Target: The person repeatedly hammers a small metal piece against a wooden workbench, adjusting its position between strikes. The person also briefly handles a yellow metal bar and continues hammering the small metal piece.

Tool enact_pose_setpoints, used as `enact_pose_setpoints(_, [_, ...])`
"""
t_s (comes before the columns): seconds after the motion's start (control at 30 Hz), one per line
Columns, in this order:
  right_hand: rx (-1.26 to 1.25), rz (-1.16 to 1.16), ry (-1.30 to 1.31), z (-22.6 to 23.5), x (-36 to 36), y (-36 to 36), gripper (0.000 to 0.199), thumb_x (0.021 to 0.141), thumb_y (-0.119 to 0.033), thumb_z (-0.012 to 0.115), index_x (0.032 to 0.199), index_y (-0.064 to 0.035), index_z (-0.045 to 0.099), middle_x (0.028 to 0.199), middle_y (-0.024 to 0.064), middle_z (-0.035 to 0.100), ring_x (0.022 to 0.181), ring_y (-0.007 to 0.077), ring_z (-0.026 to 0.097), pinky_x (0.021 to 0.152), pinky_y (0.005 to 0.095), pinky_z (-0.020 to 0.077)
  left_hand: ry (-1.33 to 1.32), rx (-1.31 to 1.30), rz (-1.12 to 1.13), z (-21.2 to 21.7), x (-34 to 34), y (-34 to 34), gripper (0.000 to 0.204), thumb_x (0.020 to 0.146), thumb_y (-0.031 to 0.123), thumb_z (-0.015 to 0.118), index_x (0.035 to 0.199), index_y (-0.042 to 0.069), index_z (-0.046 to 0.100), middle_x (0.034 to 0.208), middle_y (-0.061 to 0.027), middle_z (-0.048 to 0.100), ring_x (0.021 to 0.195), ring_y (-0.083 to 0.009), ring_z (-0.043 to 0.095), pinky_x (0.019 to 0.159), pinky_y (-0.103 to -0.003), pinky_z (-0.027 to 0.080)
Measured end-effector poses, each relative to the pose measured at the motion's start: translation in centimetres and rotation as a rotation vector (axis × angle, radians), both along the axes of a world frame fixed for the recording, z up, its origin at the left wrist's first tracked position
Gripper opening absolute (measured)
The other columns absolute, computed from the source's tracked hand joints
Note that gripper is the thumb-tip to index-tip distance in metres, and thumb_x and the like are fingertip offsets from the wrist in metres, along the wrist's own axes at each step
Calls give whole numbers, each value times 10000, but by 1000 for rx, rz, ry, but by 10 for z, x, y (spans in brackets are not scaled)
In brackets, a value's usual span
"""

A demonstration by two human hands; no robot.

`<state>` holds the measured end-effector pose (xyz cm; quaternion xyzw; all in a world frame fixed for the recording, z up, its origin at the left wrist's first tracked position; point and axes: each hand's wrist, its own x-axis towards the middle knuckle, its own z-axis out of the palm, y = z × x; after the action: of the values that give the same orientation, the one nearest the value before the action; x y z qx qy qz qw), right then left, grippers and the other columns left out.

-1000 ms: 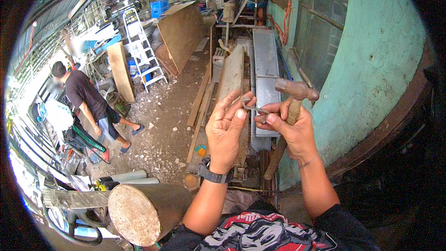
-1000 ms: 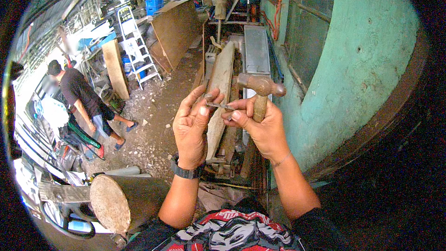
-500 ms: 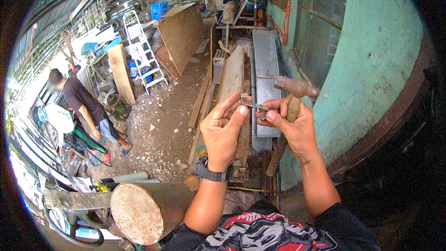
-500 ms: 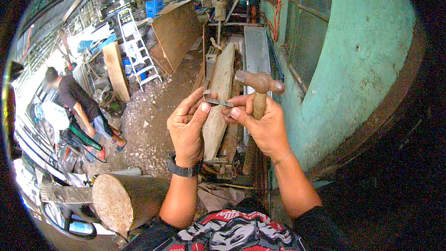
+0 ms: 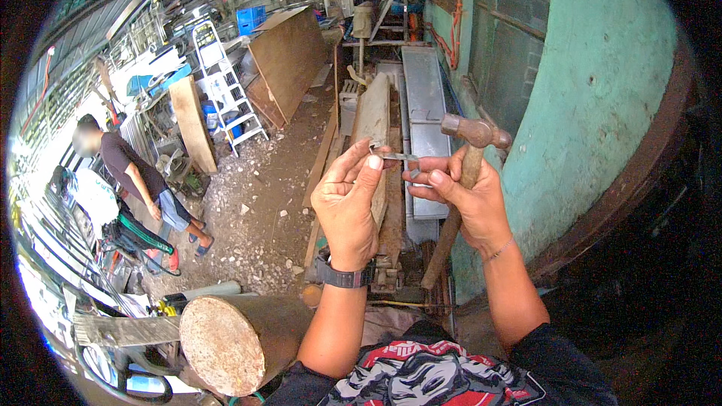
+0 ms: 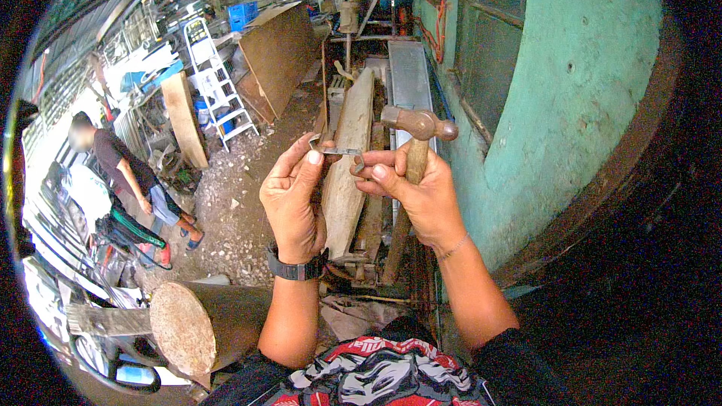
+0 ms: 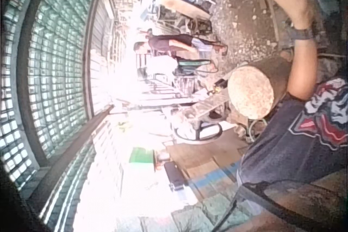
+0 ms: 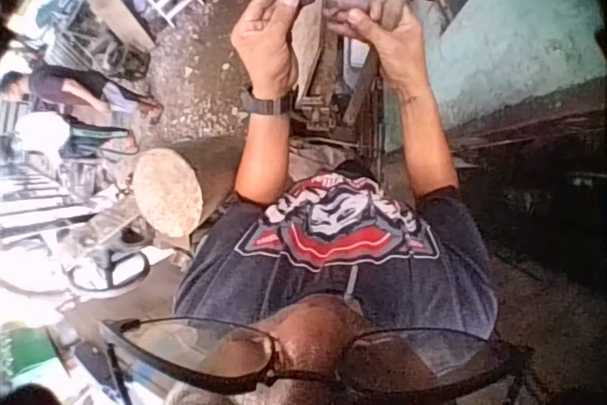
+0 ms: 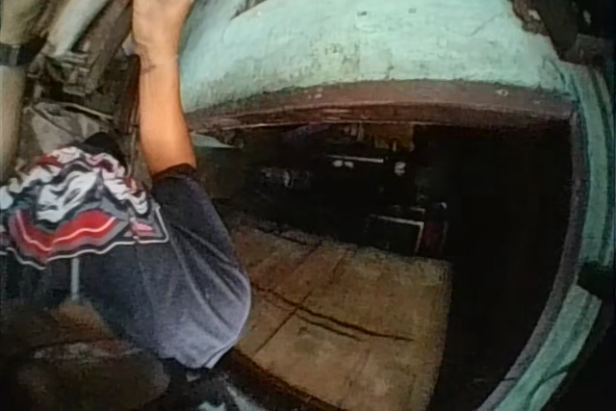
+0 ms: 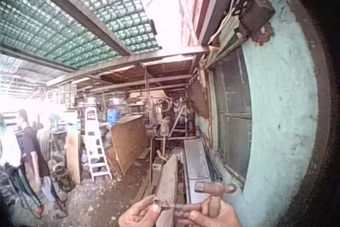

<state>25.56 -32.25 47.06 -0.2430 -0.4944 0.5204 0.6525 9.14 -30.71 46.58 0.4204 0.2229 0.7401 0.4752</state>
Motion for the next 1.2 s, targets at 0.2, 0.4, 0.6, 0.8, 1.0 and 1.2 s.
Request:
enact_pose_setpoints(0.2, [12,-8,8,-2,0,2,243,932,-30,685,889,-80,452,1138,218,660,1025,298,694,868,453,630,-8,3,-19,-3,0,2,397,923,52,714,1264,-103,584,1099,-189,721,986,-182,688,911,-291,529])
enact_pose_setpoints(0.4, [16,-18,17,-1,-2,2,242,933,-18,678,874,-77,451,1124,212,661,1013,297,698,861,453,634,7,-8,-4,-2,1,3,382,930,64,704,1262,-84,586,1086,-177,727,950,-187,701,883,-296,546])
enact_pose_setpoints(0.6, [23,-28,2,-1,-3,2,243,933,-15,677,875,-70,447,1125,209,654,997,307,706,860,455,635,3,4,-10,-3,2,3,386,923,52,709,1262,-88,586,1080,-178,728,951,-189,703,889,-295,545])
enact_pose_setpoints(0.8, [2,-45,-5,0,-6,2,294,908,-42,720,849,-83,435,1086,175,649,1006,349,709,834,459,642,24,9,-9,-4,2,4,390,922,59,713,1260,-90,588,1089,-183,726,960,-190,702,893,-296,543])
enact_pose_setpoints(1.0, [-13,-61,-40,-1,-5,1,290,911,-51,721,834,-82,443,1085,179,653,1005,339,710,828,443,643,31,17,-24,-3,2,3,401,931,58,700,1287,-78,575,1103,-186,721,979,-180,693,901,-295,538])
enact_pose_setpoints(1.2, [-3,-58,-44,-3,-4,1,292,915,-57,718,834,-89,439,1082,182,653,1002,333,711,819,432,645,32,60,-25,0,2,2,430,930,40,697,1319,-75,556,1141,-186,706,1046,-184,670,937,-298,519])
